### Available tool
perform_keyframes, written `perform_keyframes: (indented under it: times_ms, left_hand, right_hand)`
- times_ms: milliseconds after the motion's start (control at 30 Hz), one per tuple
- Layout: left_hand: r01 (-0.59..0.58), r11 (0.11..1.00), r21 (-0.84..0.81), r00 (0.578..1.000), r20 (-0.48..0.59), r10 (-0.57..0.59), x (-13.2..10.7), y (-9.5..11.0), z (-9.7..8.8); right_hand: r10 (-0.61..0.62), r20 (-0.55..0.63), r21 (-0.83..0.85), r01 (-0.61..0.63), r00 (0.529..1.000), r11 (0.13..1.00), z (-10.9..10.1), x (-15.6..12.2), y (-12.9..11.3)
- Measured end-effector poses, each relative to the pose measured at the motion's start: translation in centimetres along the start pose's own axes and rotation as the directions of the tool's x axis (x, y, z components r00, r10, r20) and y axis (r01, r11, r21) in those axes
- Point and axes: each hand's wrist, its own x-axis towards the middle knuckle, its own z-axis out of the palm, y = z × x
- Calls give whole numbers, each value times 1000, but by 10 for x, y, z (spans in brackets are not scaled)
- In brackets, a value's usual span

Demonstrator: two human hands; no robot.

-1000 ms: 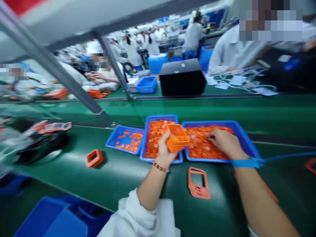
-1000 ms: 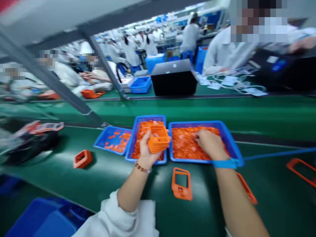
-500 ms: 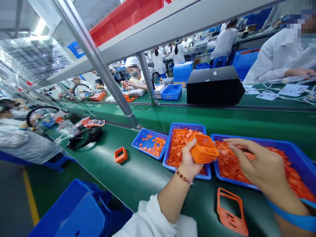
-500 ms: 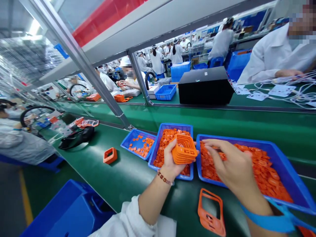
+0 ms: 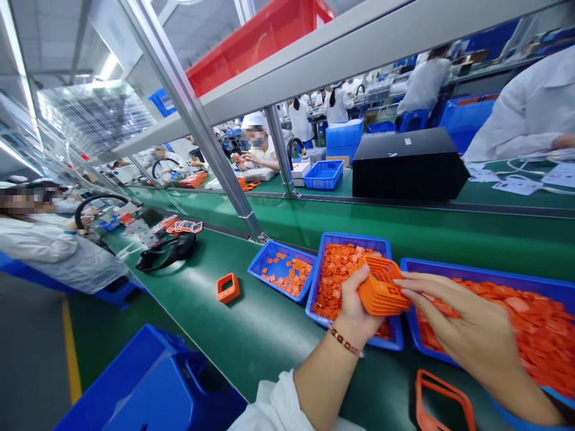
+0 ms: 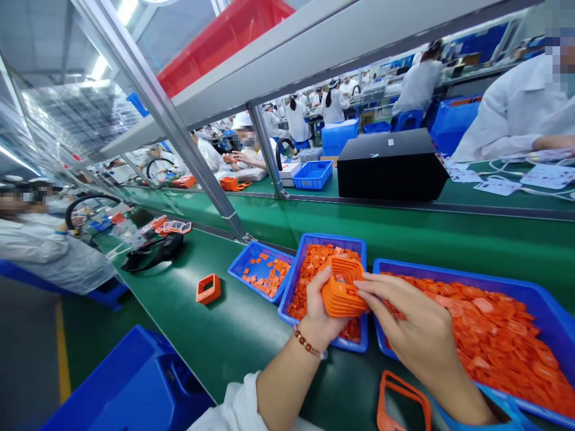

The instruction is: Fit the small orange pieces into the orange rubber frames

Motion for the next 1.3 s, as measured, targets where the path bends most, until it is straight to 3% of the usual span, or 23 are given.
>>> perform_keyframes:
  times_ms: [200,433,567,700,900,1033,1300]
  left_hand:
    - [8,996,-86,999,-33,-11,1,1,1]
    - [28,991,-134,999,-39,-33,-3,0,5]
    - [-13,995,-94,998,-67,6,-6,1,12]
    - [-40,998,-55,996,-76,35,-9,2,17]
    - [39,999,-35,994,-104,-42,-9,1,11]
    - [-37,996,-75,996,-79,31,-7,-3,10]
    - [-46,997,-64,994,-103,39,-7,-5,10]
  right_hand:
    - [-72,67,65,68,995,996,3,-3,1]
    - [-92,63,84,86,994,993,6,-2,-5]
    - [-106,35,47,105,994,993,7,1,-9]
    - [-143,16,116,140,990,983,9,2,-10]
    - [-156,14,43,155,988,987,13,-2,-12]
    - [-146,-22,56,148,989,987,11,-1,-15]
    - [-162,-64,33,165,985,986,19,-4,-18]
